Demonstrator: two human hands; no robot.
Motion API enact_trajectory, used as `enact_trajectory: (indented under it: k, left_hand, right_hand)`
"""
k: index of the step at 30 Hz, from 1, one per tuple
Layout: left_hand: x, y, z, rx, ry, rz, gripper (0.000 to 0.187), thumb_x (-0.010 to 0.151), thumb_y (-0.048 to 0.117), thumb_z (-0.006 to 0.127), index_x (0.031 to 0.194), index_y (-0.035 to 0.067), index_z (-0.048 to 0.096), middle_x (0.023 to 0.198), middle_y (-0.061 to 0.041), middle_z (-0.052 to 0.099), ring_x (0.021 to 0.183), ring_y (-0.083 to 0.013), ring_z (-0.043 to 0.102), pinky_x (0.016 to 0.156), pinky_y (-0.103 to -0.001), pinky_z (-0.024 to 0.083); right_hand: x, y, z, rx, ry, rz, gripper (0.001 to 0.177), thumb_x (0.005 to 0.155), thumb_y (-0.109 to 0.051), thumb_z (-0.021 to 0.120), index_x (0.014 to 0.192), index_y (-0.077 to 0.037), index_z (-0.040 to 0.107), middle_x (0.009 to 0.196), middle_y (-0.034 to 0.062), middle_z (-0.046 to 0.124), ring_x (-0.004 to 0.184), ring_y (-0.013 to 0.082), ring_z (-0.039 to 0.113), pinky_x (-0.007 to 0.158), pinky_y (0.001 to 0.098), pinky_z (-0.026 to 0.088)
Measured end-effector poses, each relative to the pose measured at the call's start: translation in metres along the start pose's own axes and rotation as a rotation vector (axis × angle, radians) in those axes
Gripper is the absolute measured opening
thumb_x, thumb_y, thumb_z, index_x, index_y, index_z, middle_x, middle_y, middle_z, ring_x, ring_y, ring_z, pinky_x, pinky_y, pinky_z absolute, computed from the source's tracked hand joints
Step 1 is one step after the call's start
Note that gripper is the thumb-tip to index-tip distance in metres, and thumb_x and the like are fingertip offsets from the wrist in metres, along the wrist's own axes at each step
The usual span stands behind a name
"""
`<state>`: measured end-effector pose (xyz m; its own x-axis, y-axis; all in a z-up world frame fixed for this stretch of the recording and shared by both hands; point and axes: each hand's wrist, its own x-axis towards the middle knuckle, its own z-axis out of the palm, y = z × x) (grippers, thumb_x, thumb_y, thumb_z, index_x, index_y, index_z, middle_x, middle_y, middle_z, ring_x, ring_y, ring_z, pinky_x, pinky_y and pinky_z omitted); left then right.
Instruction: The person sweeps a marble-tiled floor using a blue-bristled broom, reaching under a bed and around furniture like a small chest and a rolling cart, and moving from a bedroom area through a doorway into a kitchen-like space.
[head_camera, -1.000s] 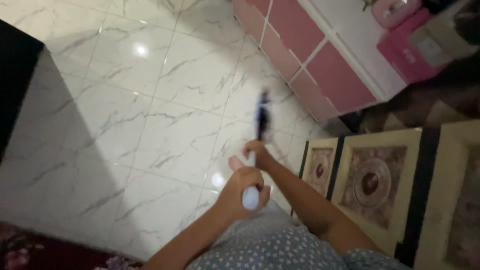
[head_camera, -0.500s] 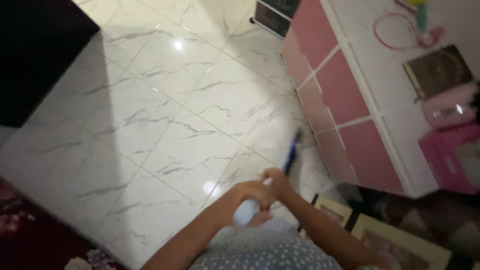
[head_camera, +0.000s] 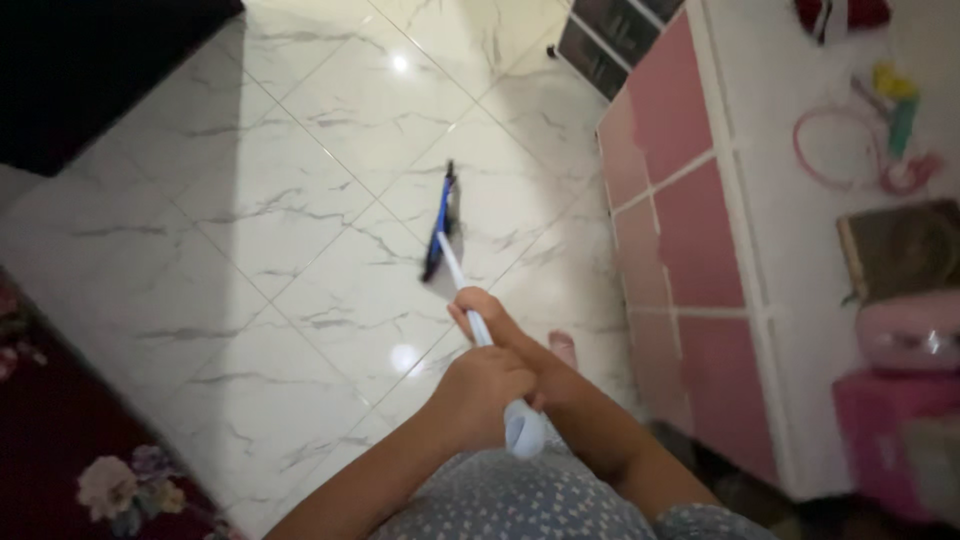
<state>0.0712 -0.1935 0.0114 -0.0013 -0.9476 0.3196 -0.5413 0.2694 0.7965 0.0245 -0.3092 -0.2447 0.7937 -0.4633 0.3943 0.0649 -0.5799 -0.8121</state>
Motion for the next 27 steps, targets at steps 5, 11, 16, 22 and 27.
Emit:
enact_trajectory:
  k: [5, 11, 16, 22, 27]
  left_hand:
    - [0.025, 0.054, -0.022, -0.048, 0.107, -0.066, 0.027, 0.077, 0.018, 0.081, 0.069, 0.012, 0.056, 0.07, -0.005, 0.059, 0.068, -0.0262, 0.062, 0.065, -0.039, 0.05]
    - [0.091, 0.006, 0.076, -0.51, 0.239, -0.351, 0.024, 0.089, 0.011, 0.073, 0.075, 0.006, 0.054, 0.079, -0.006, 0.062, 0.07, -0.0188, 0.061, 0.066, -0.033, 0.05]
    - [0.11, -0.011, 0.134, -0.321, 0.292, -0.362, 0.02, 0.082, 0.009, 0.074, 0.073, 0.007, 0.057, 0.077, -0.007, 0.062, 0.073, -0.0255, 0.062, 0.068, -0.038, 0.051]
    - [0.143, -0.008, 0.122, 0.074, 0.233, -0.301, 0.011, 0.071, 0.017, 0.075, 0.076, 0.015, 0.066, 0.082, -0.005, 0.068, 0.084, -0.029, 0.067, 0.075, -0.043, 0.051]
    - [0.13, 0.028, 0.059, 0.084, 0.349, -0.321, 0.017, 0.079, 0.02, 0.079, 0.079, 0.014, 0.063, 0.083, -0.004, 0.067, 0.085, -0.0276, 0.068, 0.077, -0.041, 0.053]
  right_hand:
    - [0.007, -0.058, -0.096, -0.124, -0.193, 0.113, 0.02, 0.089, -0.006, 0.075, 0.084, -0.005, 0.055, 0.08, 0.0136, 0.056, 0.073, 0.0316, 0.058, 0.067, 0.0388, 0.048]
    - [-0.045, 0.084, -0.195, 0.04, -0.27, 0.0, 0.033, 0.062, -0.012, 0.082, 0.081, -0.003, 0.056, 0.077, 0.0138, 0.059, 0.072, 0.0339, 0.06, 0.065, 0.0408, 0.046]
    - [-0.052, 0.15, -0.202, -0.057, -0.263, -0.074, 0.026, 0.084, -0.001, 0.076, 0.071, -0.01, 0.055, 0.07, 0.0114, 0.056, 0.07, 0.0327, 0.056, 0.069, 0.0431, 0.044]
    - [0.04, 0.108, -0.153, 0.143, -0.248, -0.2, 0.022, 0.09, 0.001, 0.07, 0.078, -0.004, 0.053, 0.073, 0.0135, 0.051, 0.068, 0.0335, 0.051, 0.063, 0.0417, 0.043]
    - [0.072, 0.068, -0.16, 0.084, -0.349, -0.179, 0.025, 0.092, -0.002, 0.07, 0.075, -0.005, 0.052, 0.072, 0.0138, 0.05, 0.071, 0.0344, 0.05, 0.067, 0.0426, 0.042]
